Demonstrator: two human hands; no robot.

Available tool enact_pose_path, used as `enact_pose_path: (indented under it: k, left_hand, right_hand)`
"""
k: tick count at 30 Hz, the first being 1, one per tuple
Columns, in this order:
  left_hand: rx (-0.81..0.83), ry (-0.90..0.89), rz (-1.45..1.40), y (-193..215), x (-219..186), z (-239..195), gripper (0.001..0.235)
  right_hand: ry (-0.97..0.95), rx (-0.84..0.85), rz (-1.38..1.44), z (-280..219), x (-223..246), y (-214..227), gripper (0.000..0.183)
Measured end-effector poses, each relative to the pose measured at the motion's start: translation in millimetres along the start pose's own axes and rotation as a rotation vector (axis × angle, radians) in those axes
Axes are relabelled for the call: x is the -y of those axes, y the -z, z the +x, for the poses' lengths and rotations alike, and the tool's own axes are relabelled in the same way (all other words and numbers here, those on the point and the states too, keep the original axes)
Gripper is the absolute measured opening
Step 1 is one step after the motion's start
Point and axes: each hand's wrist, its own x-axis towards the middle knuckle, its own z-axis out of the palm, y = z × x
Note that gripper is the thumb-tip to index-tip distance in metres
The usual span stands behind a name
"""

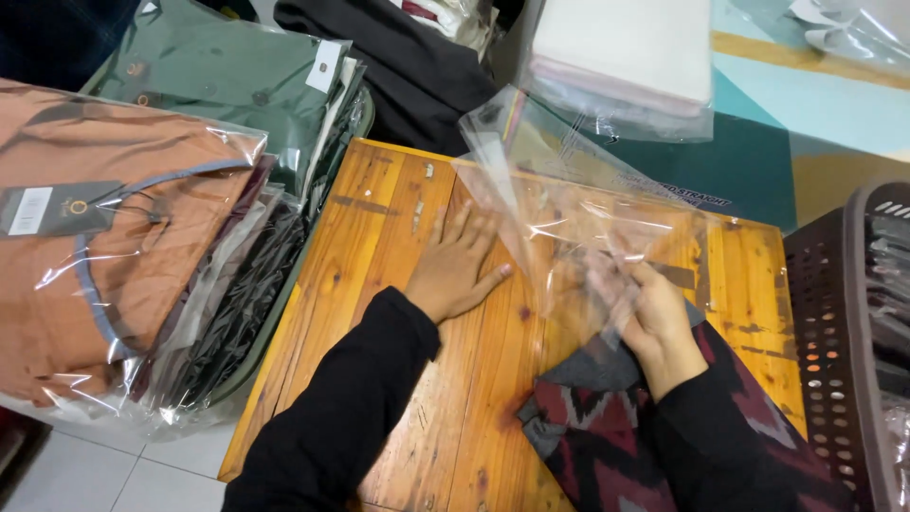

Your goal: A person is neatly folding a shirt and packaging it into a clear plastic bag with an adhesive seal.

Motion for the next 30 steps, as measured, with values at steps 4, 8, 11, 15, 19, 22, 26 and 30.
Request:
enact_pose_path:
  k: [4, 8, 11, 15, 19, 22, 26, 30]
  left_hand:
    - [-0.338, -0.154, 0.221, -7, 8, 8, 0.065]
    - [-0.367, -0.12, 0.189, -13, 27, 8, 0.062]
    - [-0.376, -0.024, 0.117, -3, 45, -5, 0.05]
    - [-0.309, 0.06, 0.087, 8, 71, -26, 0.051]
    - [-0.153, 0.155, 0.068, 31, 85, -44, 0.049]
    - [-0.246, 0.015, 0.059, 56, 80, -60, 0.031]
    - [-0.381, -0.214, -0.174, 68, 23, -49, 0.045]
    - [0.018, -0.412, -0.067, 11, 0, -47, 0.099]
  right_hand:
    - [0.058, -0.049, 0.016, 15, 3, 28, 0.013]
    - [0.325, -0.126, -0.223, 20, -6, 36, 0.012]
    - [0.48, 0.006, -0.438, 23, -17, 44, 0.008]
    - [0.505, -0.106, -1.29, 2, -9, 24, 0.031]
    - [0.647, -0.049, -1.553, -26, 17, 26, 0.048]
    - [0.739, -0.022, -1.7, -51, 45, 47, 0.053]
    - [0.416, -0.23, -1.863, -80, 45, 78, 0.067]
    - [0.398, -0.368, -1.938, -101, 34, 88, 0.074]
